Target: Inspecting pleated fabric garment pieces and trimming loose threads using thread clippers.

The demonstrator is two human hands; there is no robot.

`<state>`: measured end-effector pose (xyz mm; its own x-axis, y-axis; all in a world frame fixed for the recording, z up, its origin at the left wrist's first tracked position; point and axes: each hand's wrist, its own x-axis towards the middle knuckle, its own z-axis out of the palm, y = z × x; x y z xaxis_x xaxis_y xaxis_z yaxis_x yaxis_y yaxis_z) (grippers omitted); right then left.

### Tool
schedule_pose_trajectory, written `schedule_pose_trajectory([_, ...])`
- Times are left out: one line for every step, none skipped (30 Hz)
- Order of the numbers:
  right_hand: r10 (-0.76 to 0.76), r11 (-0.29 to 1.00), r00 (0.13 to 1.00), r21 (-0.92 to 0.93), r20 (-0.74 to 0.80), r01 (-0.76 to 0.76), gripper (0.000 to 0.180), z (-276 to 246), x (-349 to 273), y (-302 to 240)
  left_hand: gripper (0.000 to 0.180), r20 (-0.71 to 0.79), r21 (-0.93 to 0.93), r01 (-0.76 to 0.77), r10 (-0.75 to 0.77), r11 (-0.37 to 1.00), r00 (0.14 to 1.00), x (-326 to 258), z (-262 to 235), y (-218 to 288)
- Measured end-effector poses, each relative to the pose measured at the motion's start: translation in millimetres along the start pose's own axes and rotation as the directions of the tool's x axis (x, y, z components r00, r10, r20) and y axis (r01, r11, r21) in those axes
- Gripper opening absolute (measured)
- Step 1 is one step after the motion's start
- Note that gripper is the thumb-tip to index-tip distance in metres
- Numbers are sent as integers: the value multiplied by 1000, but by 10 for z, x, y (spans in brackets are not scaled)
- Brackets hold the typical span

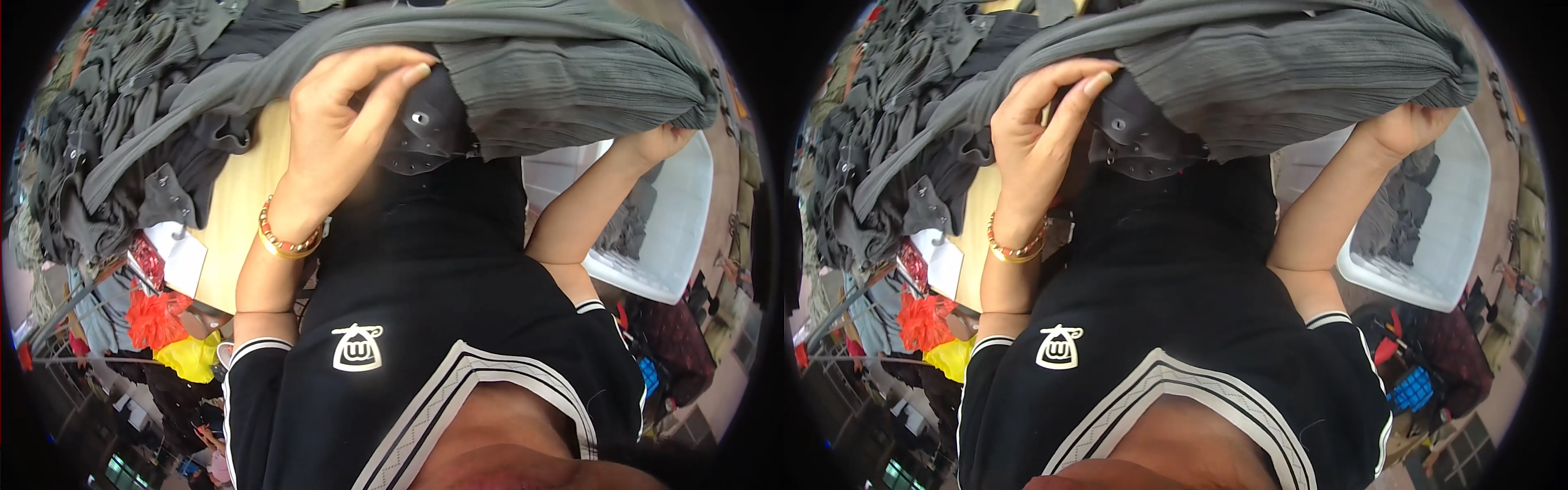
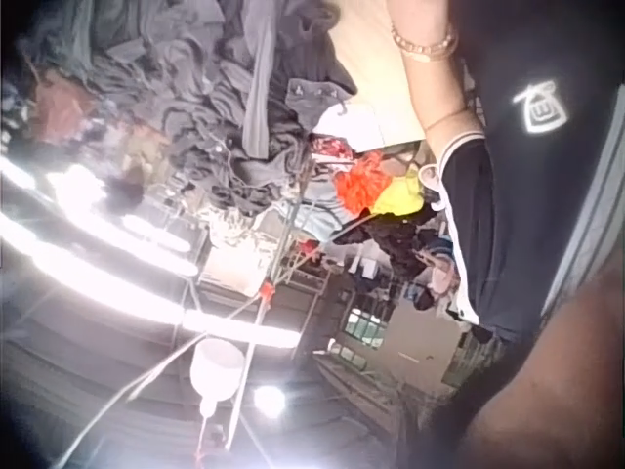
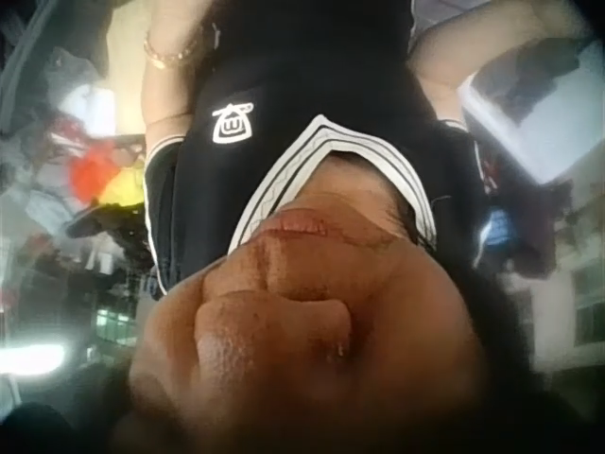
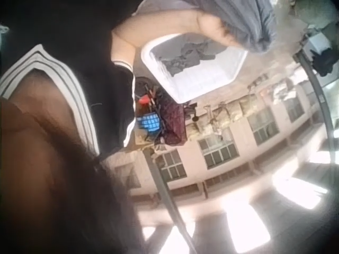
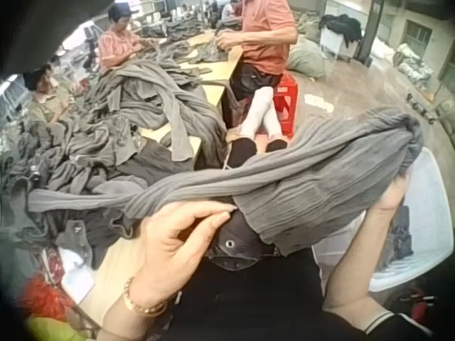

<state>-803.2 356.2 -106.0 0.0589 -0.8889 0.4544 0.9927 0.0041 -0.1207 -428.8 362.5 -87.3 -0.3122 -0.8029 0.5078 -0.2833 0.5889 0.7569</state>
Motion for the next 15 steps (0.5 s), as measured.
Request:
schedule_pose_trajectory([-41, 992, 996, -120, -83, 31, 44, -144, -23, -84, 13, 30, -142, 32, -28, 989, 999, -18, 75, -5])
schedule_pose_trajectory([-94, 971, 982, -234, -164, 54, 40, -319, -70, -156, 13, 48, -159, 41, -34, 986, 998, -56, 128, -17])
schedule_pose_trajectory([-152, 938, 960, -342, -235, 65, 37, -504, -124, -215, 14, 75, -250, 123, -108, 960, 991, -108, 170, -54])
schedule_pose_trajectory([-214, 893, 930, -445, -298, 63, 34, -638, -187, -264, 14, 107, -334, 205, -179, 920, 978, -165, 197, -99])
schedule_pose_trajectory([-277, 840, 893, -541, -354, 47, 33, -697, -278, -288, 16, 119, -382, 295, -270, 876, 955, -263, 208, -196])
schedule_pose_trajectory([-497, 701, 702, -713, -511, -23, 18, -629, -330, 139, 18, 152, -460, 406, -380, 790, 912, -342, 221, -244])
schedule_pose_trajectory([-573, 560, 637, -814, -516, -155, 23, -678, -459, 300, 19, 196, -530, 503, -478, 683, 856, -410, 227, -291])
schedule_pose_trajectory([-525, 375, 714, -879, -464, -295, 27, -659, -521, 484, 21, 265, -417, 601, -541, 682, 798, -491, 185, -382])
schedule_pose_trajectory([-423, 185, 797, -902, -432, -391, 34, -687, -531, 742, 21, 246, -422, 610, -563, 671, 789, -599, 153, -396])
schedule_pose_trajectory([-249, 249, 893, -916, -374, -314, 33, -674, -592, 892, 20, 258, -443, 621, -572, 646, 779, -667, 172, -419])
schedule_pose_trajectory([-190, 106, 864, -885, -466, -454, 34, -536, -562, 1122, 19, 290, -448, 657, -597, 606, 748, -720, 192, -421])
schedule_pose_trajectory([-109, 51, 861, -868, -497, -494, 37, -548, -577, 1278, 19, 346, -418, 679, -586, 604, 733, -767, 203, -437])
schedule_pose_trajectory([-57, -79, 913, -910, -404, -408, 43, -649, -607, 1412, 19, 395, -384, 699, -576, 603, 715, -806, 201, -441])
schedule_pose_trajectory([32, -255, 933, -905, -359, -340, 45, -654, -596, 1497, 17, 418, -378, 718, -584, 585, 696, -817, 234, -397])
schedule_pose_trajectory([54, -442, 952, -862, -301, -247, 47, -633, -570, 1603, 16, 450, -311, 726, -578, 613, 681, -822, 229, -388])
